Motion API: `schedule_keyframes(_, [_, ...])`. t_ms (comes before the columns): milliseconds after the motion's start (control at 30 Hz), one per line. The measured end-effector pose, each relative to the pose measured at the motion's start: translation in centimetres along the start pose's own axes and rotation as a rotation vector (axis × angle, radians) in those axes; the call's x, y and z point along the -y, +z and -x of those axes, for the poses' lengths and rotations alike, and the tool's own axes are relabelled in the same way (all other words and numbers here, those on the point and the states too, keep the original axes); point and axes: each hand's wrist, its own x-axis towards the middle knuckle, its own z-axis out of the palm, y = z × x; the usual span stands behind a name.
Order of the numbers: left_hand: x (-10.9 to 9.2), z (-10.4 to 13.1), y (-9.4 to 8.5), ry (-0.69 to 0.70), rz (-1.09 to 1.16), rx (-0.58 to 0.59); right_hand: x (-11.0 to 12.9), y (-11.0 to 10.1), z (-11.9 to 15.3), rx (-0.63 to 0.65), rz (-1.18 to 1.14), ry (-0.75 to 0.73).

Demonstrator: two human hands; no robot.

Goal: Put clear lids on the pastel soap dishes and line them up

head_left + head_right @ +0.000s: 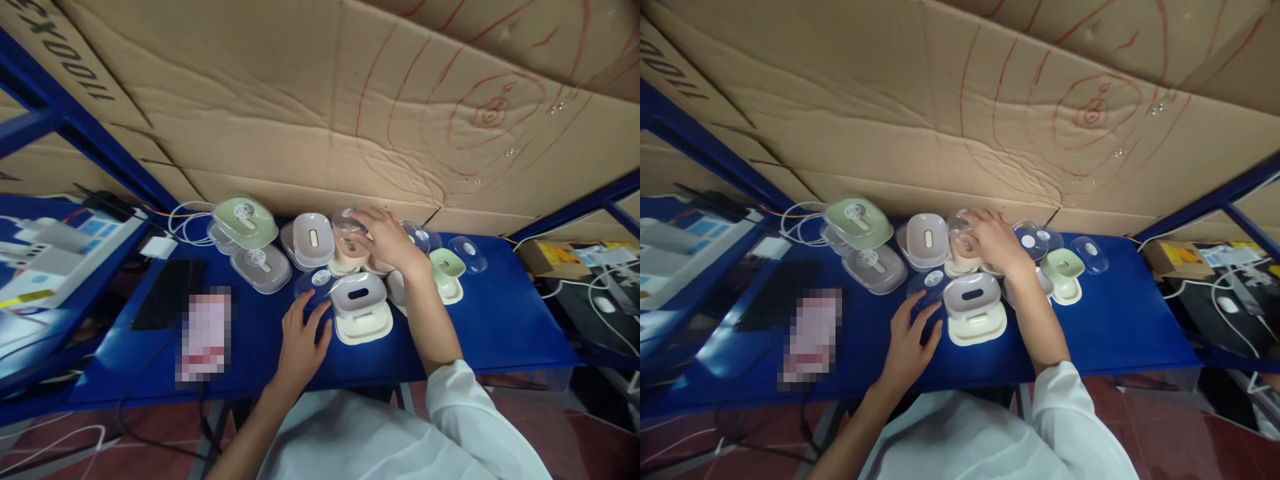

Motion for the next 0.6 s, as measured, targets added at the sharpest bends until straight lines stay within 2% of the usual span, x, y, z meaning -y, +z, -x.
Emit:
schedule_keyframes(100, [0.0, 0.0, 0.0, -0.003, 0.014, 0.006, 1.2, 1.1, 0.1, -0.008, 0.078, -0.054])
schedule_keyframes(200, [0.0, 0.0, 0.0, -0.002, 0.018, -0.002, 3.3, 3.5, -0.6, 0.115, 0.013, -0.214])
schedule_keyframes(333, [0.0, 0.2, 0.0, -0.004, 0.01, -0.001, 4.8, 5.6, -2.0, 0.24, -0.011, -0.267])
schedule_keyframes(433, [-0.1, 0.2, 0.0, -0.003, 0.013, 0.0, 4.5, 5.2, -2.6, 0.196, -0.048, -0.257])
schedule_keyframes(600, [-0.1, 0.1, -0.1, 0.015, 0.021, -0.001, 3.7, 3.2, -2.1, 0.14, -0.151, -0.202])
